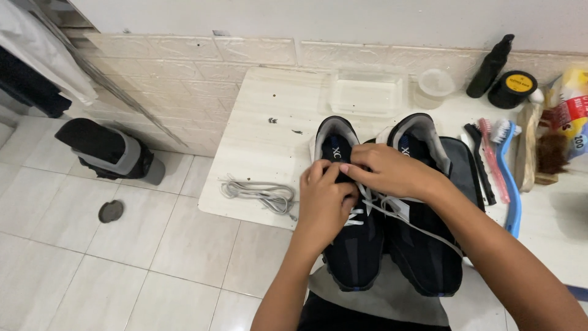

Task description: The person threads a white shoelace through the eyelets of a black and white sneaker placed on a white table. They pull the lace through multiple eyelets, adjust the tension, and tie the laces into a knot.

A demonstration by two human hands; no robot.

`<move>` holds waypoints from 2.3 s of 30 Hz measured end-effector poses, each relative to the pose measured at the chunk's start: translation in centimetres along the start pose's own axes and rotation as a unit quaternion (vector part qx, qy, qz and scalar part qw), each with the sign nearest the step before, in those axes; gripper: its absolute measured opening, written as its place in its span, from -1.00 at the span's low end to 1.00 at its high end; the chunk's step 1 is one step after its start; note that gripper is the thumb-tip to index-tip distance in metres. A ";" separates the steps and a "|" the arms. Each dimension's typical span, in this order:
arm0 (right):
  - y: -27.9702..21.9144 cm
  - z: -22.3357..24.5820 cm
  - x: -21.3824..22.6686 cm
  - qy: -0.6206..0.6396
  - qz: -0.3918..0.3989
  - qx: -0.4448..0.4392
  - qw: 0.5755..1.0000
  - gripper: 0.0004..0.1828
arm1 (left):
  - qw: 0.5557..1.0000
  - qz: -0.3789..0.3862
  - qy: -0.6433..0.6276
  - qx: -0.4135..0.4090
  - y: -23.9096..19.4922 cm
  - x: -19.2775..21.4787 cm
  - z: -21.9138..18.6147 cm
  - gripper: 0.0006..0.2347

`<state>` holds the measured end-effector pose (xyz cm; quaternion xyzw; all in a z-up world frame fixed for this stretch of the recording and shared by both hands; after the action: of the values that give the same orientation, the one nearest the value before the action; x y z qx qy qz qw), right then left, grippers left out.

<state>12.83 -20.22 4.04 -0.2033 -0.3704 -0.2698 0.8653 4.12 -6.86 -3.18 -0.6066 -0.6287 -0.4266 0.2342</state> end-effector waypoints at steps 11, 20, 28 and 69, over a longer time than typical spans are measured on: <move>0.5 -0.7 -0.1 0.009 -0.007 0.002 1.000 -0.47 | 0.889 -0.237 -0.356 0.164 0.9 3.4 1.1 -0.96; 0.5 -1.1 -0.3 0.005 0.007 -0.002 1.000 -0.47 | 0.951 -0.056 -0.303 -0.039 -0.3 4.7 -0.3 -0.71; 0.1 0.2 0.3 0.009 0.000 0.005 1.000 -0.49 | 1.000 0.007 0.029 0.001 0.3 1.7 -0.8 -0.96; 0.3 -0.5 -0.1 0.001 -0.012 0.019 1.000 -0.46 | 0.974 -0.179 0.083 -0.110 0.2 -0.6 0.0 -0.84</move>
<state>13.24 -20.20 3.55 -0.1824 -0.3764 -0.2731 0.8663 4.39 -7.21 -3.67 -0.4686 -0.6544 -0.5772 0.1377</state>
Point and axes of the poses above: each hand's wrist, its own y-axis towards the middle knuckle, its own x-axis out of the back of the hand, z = x × y, the point moved 1 cm from there along y, towards the middle knuckle, and after that the axes turned 4 degrees about y, right-handed, at the moved point
